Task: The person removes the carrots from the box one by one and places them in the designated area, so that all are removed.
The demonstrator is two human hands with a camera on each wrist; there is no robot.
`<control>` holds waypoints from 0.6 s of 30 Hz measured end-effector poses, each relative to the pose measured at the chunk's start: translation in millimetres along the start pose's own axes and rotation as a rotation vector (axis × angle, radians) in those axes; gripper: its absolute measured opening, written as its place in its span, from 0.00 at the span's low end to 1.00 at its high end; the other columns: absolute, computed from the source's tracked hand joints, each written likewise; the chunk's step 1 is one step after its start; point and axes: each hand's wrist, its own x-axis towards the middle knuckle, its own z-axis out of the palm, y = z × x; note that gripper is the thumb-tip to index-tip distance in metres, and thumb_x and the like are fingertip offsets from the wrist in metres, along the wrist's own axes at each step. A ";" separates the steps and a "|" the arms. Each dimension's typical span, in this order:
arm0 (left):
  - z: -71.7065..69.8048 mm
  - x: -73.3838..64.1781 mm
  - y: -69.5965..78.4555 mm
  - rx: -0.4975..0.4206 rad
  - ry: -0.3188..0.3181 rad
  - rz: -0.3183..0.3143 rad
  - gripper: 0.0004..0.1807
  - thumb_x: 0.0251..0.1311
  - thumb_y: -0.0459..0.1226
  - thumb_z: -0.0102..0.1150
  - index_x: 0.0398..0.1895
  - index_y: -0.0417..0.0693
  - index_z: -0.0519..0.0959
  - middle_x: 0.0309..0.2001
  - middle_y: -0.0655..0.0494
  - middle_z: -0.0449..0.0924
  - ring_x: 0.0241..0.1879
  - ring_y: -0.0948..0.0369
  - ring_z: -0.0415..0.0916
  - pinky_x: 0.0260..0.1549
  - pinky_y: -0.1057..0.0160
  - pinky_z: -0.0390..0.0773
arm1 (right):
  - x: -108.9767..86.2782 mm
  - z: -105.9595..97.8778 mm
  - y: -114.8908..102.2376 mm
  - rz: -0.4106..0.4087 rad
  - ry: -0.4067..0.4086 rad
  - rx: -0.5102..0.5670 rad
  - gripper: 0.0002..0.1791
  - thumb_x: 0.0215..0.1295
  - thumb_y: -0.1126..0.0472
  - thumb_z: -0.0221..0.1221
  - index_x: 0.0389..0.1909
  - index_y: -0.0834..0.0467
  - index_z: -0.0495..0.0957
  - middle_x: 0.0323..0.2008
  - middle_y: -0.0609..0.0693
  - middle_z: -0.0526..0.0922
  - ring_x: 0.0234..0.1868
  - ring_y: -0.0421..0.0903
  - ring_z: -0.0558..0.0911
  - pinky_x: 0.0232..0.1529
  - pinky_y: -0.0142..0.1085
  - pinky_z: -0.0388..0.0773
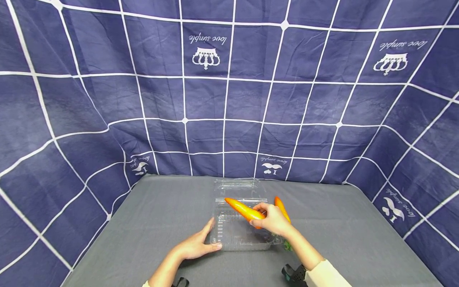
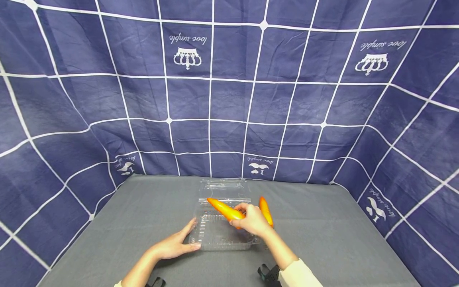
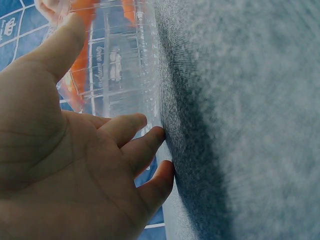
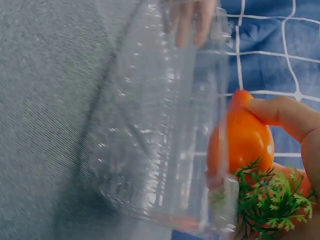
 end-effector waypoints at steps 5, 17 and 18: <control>-0.1 -0.3 0.7 -0.002 0.001 -0.012 0.53 0.61 0.51 0.64 0.75 0.32 0.45 0.71 0.32 0.55 0.69 0.37 0.55 0.63 0.36 0.57 | 0.2 -12.6 -2.3 0.034 0.078 0.026 0.19 0.48 0.59 0.72 0.41 0.63 0.82 0.32 0.48 0.83 0.28 0.42 0.79 0.29 0.33 0.77; 0.3 -0.3 0.5 -0.006 -0.002 -0.010 0.52 0.61 0.50 0.64 0.75 0.32 0.45 0.70 0.29 0.56 0.68 0.36 0.55 0.62 0.35 0.56 | -6.9 -37.5 -0.6 0.173 0.234 0.068 0.19 0.50 0.58 0.73 0.39 0.64 0.81 0.26 0.48 0.82 0.29 0.43 0.79 0.31 0.34 0.76; 0.3 -0.3 0.6 -0.006 -0.001 -0.011 0.52 0.61 0.50 0.64 0.75 0.32 0.45 0.70 0.29 0.56 0.68 0.36 0.55 0.62 0.35 0.56 | -7.3 -39.0 0.4 0.183 0.243 0.069 0.19 0.50 0.58 0.73 0.39 0.64 0.81 0.26 0.48 0.82 0.29 0.43 0.79 0.31 0.34 0.76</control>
